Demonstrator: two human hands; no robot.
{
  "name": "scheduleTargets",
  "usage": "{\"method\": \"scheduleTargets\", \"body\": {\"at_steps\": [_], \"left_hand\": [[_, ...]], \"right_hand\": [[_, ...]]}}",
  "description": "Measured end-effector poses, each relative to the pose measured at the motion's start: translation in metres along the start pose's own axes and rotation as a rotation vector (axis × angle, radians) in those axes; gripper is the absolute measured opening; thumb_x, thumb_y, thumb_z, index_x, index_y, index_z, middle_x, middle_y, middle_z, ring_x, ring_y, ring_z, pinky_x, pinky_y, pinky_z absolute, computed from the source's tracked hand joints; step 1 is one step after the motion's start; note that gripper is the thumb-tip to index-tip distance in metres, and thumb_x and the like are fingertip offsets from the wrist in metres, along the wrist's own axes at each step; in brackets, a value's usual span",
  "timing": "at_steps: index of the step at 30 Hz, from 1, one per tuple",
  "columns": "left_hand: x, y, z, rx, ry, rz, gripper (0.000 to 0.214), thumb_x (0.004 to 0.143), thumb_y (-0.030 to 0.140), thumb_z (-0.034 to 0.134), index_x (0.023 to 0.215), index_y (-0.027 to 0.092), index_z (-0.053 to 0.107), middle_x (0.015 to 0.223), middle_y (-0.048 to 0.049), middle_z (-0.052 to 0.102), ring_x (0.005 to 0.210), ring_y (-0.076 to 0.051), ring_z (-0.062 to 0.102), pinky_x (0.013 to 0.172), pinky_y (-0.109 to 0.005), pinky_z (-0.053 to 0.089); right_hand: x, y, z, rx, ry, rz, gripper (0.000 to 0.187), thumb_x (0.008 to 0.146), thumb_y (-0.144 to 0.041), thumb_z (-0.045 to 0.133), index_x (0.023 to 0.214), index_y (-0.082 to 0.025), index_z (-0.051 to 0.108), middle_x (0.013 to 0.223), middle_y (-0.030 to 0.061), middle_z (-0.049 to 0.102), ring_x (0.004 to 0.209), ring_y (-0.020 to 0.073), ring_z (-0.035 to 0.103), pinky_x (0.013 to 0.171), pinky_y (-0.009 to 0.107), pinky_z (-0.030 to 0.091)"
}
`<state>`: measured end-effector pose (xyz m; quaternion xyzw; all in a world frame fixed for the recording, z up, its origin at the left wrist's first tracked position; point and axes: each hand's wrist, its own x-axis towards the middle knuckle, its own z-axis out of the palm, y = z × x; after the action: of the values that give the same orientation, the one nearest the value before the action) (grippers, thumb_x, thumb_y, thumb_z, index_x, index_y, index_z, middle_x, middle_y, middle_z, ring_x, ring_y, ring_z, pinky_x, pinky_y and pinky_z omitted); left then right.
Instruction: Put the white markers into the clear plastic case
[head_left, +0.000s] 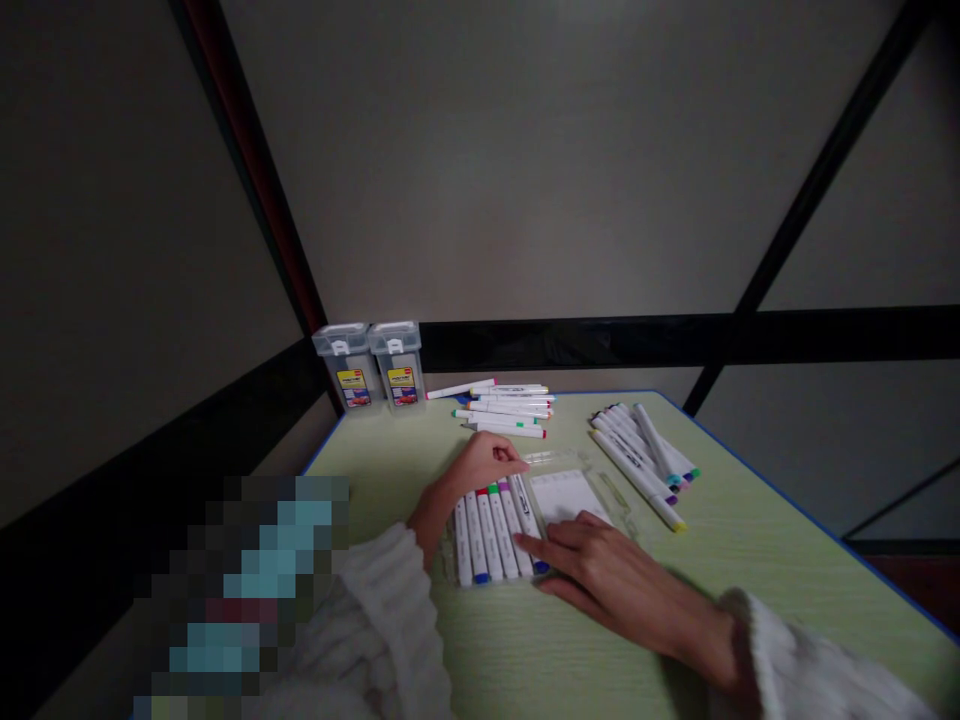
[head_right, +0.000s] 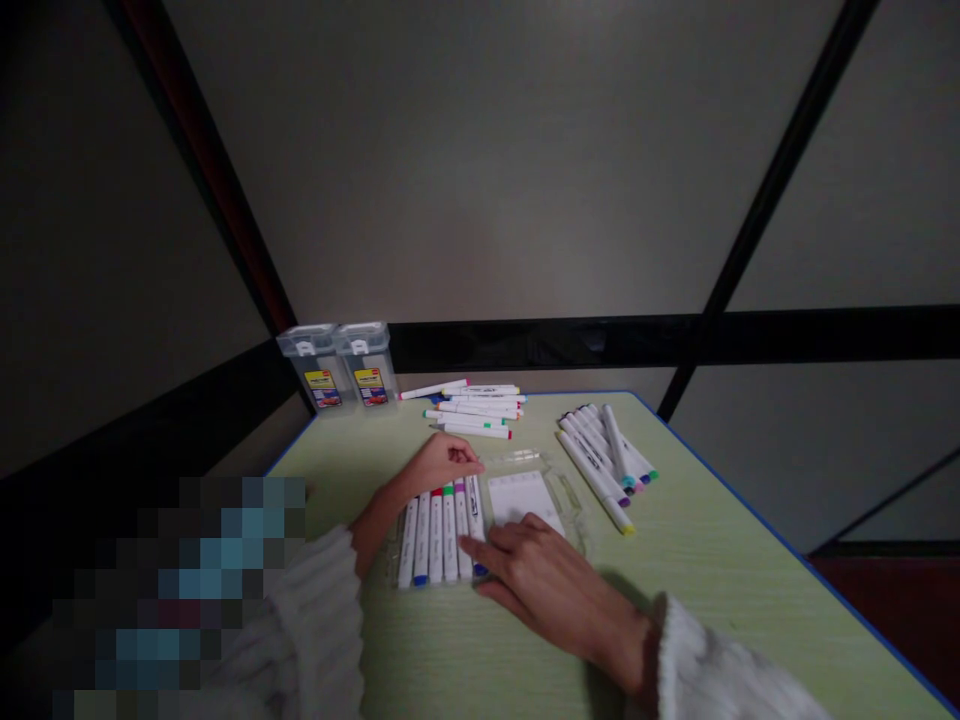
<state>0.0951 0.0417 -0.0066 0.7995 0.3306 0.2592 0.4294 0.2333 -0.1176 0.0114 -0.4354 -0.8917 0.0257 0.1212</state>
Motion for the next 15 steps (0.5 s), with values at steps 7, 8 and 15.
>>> {"method": "scheduleTargets", "body": {"at_steps": [7,8,15], "left_hand": [[0.0020,-0.0031,0.0003,0.044,0.015,0.023,0.019,0.062,0.027,0.062,0.061,0.009,0.063,0.050,0.0010,0.052,0.048,-0.007,0.042,0.045,-0.018,0.031],[0.0023,-0.0040,0.0003,0.053,0.021,0.029,0.020,0.063,0.029,0.061,0.061,0.009,0.063,0.050,0.0007,0.053,0.048,-0.007,0.043,0.045,-0.018,0.031],[0.0040,-0.0079,0.0003,0.090,0.048,0.050,0.024,0.066,0.031,0.057,0.057,0.009,0.061,0.051,0.0001,0.054,0.049,-0.008,0.046,0.047,-0.019,0.034]], "right_hand": [[0.0007,-0.0003,-0.0007,0.057,-0.014,0.042,0.030,0.087,-0.028,0.045,0.116,-0.020,0.048,0.090,0.0044,0.060,0.079,0.0193,0.055,0.073,0.034,0.036],[0.0007,-0.0003,-0.0009,0.062,-0.019,0.049,0.031,0.087,-0.028,0.044,0.116,-0.020,0.047,0.092,0.0045,0.060,0.080,0.0195,0.055,0.074,0.035,0.037],[-0.0003,-0.0003,-0.0024,0.094,-0.038,0.068,0.024,0.088,-0.030,0.041,0.105,-0.017,0.052,0.089,0.0064,0.060,0.081,0.0201,0.055,0.072,0.035,0.039]]}}
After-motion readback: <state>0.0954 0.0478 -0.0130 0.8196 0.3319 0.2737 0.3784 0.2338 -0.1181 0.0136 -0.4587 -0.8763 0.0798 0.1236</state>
